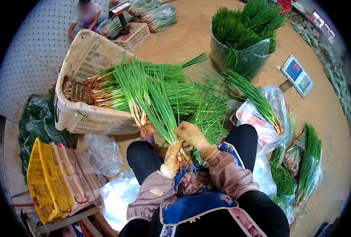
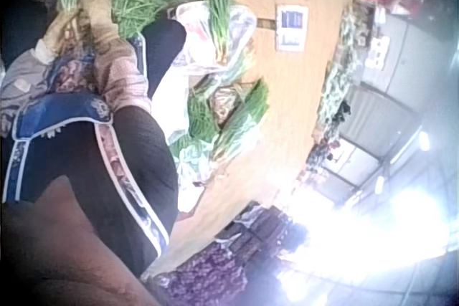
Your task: The person sits on the floor and sorts green onions by hand, aligning the roots and trimming stray stalks. They place the prepared bundles into a plastic bag and set them on a digital scale.
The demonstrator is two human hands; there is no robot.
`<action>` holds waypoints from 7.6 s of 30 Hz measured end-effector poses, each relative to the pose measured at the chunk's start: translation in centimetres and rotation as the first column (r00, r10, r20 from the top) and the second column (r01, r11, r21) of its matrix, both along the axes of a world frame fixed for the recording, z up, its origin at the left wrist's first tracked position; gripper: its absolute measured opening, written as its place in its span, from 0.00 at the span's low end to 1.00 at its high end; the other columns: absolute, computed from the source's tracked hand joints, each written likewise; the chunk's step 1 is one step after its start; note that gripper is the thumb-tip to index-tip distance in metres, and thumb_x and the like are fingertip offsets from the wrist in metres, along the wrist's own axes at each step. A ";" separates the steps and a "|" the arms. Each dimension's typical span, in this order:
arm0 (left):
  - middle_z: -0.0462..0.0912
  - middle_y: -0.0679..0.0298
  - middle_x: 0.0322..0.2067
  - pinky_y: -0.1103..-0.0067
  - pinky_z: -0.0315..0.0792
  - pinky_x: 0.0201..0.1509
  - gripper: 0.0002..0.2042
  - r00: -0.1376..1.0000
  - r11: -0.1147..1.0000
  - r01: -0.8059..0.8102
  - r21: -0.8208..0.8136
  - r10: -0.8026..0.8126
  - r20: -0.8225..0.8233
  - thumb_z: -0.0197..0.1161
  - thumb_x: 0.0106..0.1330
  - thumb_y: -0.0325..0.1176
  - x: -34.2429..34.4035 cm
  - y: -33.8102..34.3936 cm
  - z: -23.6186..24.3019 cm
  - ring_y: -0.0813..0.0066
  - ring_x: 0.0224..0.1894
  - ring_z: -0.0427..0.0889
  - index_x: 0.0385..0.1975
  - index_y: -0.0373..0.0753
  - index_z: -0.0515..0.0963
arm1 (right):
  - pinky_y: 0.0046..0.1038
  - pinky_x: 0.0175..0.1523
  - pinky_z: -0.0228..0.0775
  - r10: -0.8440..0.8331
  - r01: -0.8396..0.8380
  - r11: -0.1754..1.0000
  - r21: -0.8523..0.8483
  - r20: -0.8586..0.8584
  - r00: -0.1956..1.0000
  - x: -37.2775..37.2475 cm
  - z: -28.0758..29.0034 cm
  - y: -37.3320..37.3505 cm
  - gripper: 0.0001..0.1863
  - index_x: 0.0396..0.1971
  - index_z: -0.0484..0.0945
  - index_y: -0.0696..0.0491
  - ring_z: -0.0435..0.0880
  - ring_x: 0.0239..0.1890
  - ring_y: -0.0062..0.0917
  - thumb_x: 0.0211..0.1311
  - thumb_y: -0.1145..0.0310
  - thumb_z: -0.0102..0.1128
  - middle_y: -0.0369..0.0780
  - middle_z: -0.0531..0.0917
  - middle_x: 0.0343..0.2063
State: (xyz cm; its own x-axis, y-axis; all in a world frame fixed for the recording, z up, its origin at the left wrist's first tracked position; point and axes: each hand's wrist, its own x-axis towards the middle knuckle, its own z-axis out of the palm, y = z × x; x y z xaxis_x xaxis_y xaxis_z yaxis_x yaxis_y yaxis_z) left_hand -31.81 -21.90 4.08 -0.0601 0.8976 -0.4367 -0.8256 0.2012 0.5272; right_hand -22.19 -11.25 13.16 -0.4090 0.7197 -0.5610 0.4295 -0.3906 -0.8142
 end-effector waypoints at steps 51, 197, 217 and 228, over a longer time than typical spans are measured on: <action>0.81 0.56 0.33 0.80 0.72 0.19 0.15 0.963 1.000 0.020 0.007 -0.021 0.269 0.53 0.69 0.43 -0.4 -0.6 -2.6 0.74 0.23 0.78 0.50 0.43 0.70 | 0.38 0.52 0.67 0.012 -0.013 1.000 -0.022 -0.055 0.998 -0.1 -3.6 0.0 0.25 0.50 0.68 0.62 0.75 0.46 0.47 0.65 0.54 0.43 0.52 0.75 0.44; 0.80 0.57 0.41 0.85 0.75 0.29 0.14 0.973 0.994 -0.064 0.092 0.083 -0.217 0.55 0.65 0.23 0.1 0.8 -2.2 0.72 0.34 0.82 0.50 0.38 0.68 | 0.22 0.45 0.70 -0.148 0.172 0.985 -0.006 -0.534 0.832 3.5 -3.6 1.7 0.18 0.44 0.72 0.62 0.77 0.38 0.20 0.64 0.62 0.56 0.41 0.79 0.38; 0.79 0.49 0.44 0.80 0.75 0.23 0.17 0.995 0.992 -0.054 0.116 0.043 0.094 0.49 0.71 0.35 -0.1 0.0 -2.3 0.64 0.35 0.83 0.55 0.36 0.65 | 0.39 0.64 0.55 -0.095 0.014 0.551 0.834 0.046 0.994 -1.7 -5.8 3.4 0.38 0.61 0.58 0.63 0.62 0.61 0.46 0.50 0.69 0.64 0.54 0.66 0.57; 0.72 0.45 0.50 0.70 0.66 0.56 0.26 0.282 0.917 0.397 -0.041 -0.164 -0.945 0.49 0.68 0.34 1.1 0.6 2.2 0.54 0.52 0.73 0.64 0.32 0.55 | 0.29 0.50 0.71 -0.248 0.182 0.964 -0.193 -0.407 0.879 0.8 -10.3 -0.1 0.36 0.58 0.60 0.66 0.79 0.43 0.31 0.56 0.61 0.64 0.48 0.77 0.48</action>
